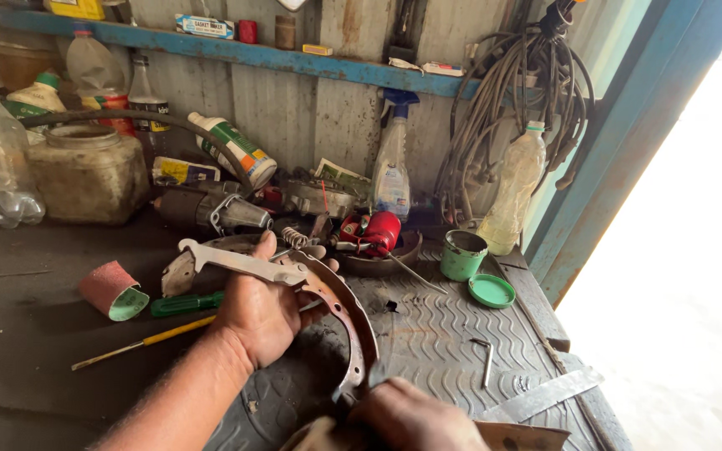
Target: The person assembles a brake shoe by hand and using a thin tool, attaching springs and a metal component to the main assembly on a workbench.
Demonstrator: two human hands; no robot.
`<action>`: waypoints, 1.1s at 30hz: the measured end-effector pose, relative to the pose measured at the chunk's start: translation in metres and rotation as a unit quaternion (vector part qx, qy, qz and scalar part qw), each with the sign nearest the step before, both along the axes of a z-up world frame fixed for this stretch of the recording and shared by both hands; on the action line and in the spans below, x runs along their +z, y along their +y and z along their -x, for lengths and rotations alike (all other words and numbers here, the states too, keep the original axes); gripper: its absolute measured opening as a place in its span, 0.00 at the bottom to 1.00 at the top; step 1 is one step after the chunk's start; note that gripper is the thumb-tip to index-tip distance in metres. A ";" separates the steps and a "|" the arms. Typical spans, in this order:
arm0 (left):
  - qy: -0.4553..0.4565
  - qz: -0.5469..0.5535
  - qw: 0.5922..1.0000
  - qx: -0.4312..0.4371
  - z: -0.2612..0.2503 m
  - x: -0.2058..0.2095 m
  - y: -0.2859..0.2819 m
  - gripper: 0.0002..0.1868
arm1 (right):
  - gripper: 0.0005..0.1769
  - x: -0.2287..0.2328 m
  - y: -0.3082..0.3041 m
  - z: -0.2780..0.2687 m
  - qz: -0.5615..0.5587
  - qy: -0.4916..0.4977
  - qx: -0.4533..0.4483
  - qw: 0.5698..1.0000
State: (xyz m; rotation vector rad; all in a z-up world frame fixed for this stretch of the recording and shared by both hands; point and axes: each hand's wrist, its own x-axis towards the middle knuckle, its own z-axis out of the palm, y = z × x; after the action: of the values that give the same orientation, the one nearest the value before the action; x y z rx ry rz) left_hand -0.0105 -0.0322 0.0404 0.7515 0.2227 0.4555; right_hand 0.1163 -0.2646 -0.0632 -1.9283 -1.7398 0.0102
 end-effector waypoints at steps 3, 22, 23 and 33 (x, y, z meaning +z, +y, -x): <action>0.004 -0.014 1.000 0.018 -0.008 -0.002 -0.001 0.32 | 0.22 0.031 -0.020 0.029 -0.370 0.262 0.067 0.889; 0.037 -0.028 0.998 0.041 -0.022 -0.022 0.020 0.16 | 0.16 0.083 0.028 0.067 -0.194 -0.175 0.119 0.958; 0.046 -0.028 0.998 0.035 -0.022 -0.020 0.018 0.16 | 0.19 0.069 0.035 0.069 -0.249 -0.222 0.189 0.923; 0.020 -0.043 0.999 -0.001 -0.004 -0.015 0.028 0.17 | 0.26 0.117 -0.023 0.049 -0.087 0.002 0.104 0.991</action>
State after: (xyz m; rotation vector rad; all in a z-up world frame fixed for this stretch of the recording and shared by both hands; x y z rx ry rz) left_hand -0.0062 -0.0045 0.0255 0.8447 0.2415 0.4502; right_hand 0.0671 -0.2879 0.0540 -1.6171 -1.8652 -0.0599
